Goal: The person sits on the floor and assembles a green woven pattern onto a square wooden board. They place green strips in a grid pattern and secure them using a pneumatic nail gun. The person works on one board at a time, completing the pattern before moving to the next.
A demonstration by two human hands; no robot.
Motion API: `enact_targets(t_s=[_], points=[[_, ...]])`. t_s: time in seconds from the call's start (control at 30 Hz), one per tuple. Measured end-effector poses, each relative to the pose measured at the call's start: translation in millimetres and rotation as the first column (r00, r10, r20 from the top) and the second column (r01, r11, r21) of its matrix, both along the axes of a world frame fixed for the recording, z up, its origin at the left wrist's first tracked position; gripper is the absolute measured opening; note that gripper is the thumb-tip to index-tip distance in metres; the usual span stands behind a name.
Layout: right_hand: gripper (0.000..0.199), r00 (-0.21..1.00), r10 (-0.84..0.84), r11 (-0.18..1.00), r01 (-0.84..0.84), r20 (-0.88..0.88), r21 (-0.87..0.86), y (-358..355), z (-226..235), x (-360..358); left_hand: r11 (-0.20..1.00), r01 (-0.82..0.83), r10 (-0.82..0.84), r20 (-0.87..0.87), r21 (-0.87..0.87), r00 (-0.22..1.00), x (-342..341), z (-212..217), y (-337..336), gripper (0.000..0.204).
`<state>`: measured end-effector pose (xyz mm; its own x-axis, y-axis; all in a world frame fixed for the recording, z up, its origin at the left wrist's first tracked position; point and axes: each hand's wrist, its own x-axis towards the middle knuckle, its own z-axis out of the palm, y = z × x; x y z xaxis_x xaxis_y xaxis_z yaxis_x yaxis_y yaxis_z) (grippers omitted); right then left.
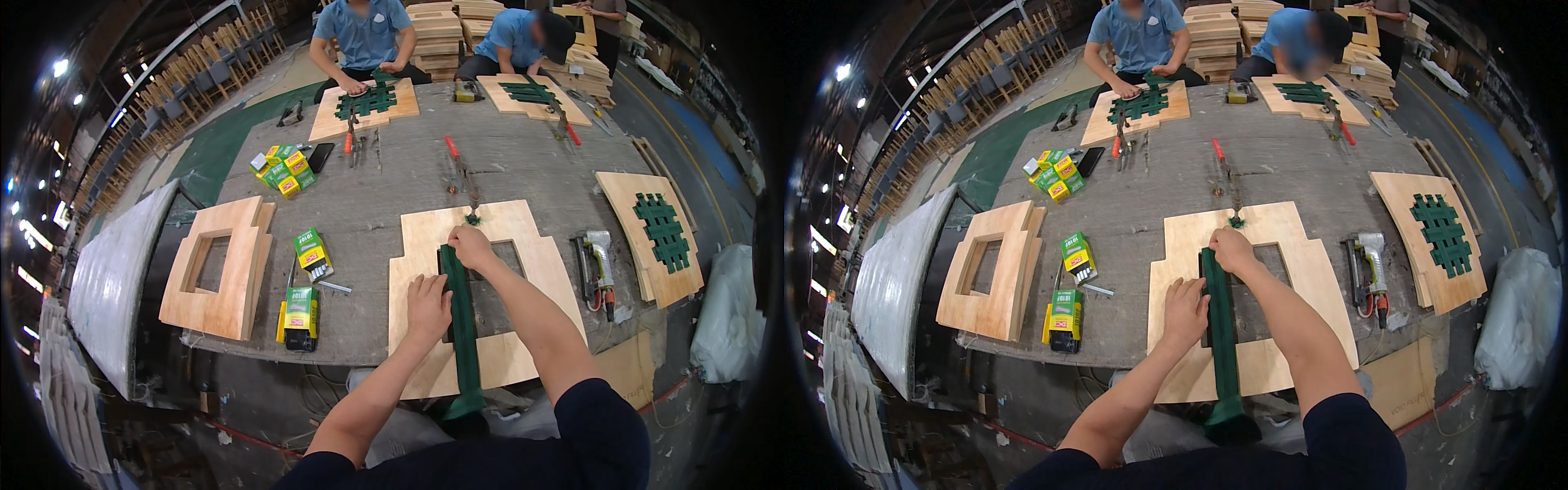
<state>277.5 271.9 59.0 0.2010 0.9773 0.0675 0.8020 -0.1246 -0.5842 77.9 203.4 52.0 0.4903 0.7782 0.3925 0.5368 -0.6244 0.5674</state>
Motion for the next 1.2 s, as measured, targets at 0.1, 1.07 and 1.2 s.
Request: enact_targets(t_s=[0.1, 1.07, 1.2], points=[[0.012, 0.997, -0.078, 0.997, 0.078, 0.017, -0.016, 11.8, -5.9, 3.1, 0.999, 0.033, -0.032, -0.066, 0.019, 0.997, 5.8, -7.4, 10.2, 0.041], [0.032, 0.521, -0.832, 0.551, 0.816, 0.188, 0.175, -243.4, 41.1, 254.6, 0.999, 0.006, 0.012, -0.365, 0.047, 0.931, 53.7, -18.7, 53.7, 0.056], [0.051, 0.677, -0.704, 0.629, 0.734, 0.213, -0.257, -211.9, 25.8, 265.6, 0.998, -0.026, 0.044, -0.383, 0.052, 0.923, 41.7, -14.4, 59.3, 0.055]])
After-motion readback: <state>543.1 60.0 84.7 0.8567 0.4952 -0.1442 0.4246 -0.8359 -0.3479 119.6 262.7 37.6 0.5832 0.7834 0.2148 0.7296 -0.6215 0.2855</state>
